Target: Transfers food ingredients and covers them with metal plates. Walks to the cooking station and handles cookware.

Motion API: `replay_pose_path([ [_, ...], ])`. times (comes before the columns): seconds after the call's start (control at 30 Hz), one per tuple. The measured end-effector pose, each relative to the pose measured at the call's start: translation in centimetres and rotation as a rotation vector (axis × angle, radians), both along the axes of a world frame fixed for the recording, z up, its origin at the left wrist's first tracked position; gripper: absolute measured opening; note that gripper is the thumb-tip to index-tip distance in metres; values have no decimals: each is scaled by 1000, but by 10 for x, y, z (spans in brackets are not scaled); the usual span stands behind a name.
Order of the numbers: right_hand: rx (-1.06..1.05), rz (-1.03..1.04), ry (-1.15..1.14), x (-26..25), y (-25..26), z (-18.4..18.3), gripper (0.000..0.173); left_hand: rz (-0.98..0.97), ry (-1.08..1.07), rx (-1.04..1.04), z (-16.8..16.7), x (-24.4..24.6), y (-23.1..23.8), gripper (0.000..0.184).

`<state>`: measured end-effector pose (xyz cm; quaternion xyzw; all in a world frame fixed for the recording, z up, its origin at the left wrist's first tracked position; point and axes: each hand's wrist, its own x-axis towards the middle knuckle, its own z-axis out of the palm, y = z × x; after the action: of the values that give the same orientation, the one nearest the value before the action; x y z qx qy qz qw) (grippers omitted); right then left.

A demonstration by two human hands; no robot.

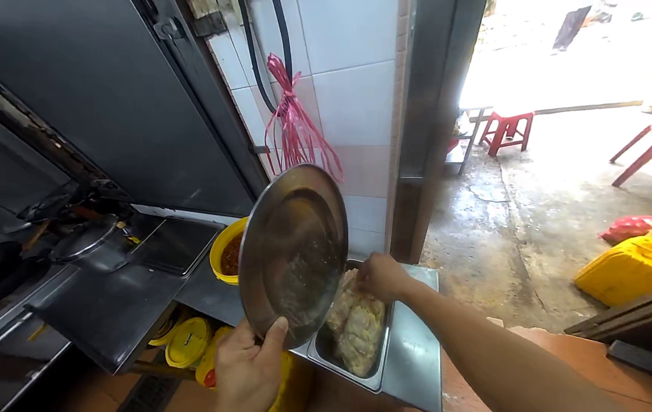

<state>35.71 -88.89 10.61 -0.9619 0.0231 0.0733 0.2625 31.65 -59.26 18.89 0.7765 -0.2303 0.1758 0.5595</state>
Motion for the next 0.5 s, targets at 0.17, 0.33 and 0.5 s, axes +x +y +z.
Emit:
replay_pose_path([
  [0.17,-171,-24,58,11,-3,-10,18,55,148,-154,9,-3,2,12],
  [0.33,-129,-6,151,22,-17,-15,21,56,175,-255,10,-5,9,15],
  [0.5,-92,-73,237,23,-29,11,20,41,174,-292,13,-2,21,17],
])
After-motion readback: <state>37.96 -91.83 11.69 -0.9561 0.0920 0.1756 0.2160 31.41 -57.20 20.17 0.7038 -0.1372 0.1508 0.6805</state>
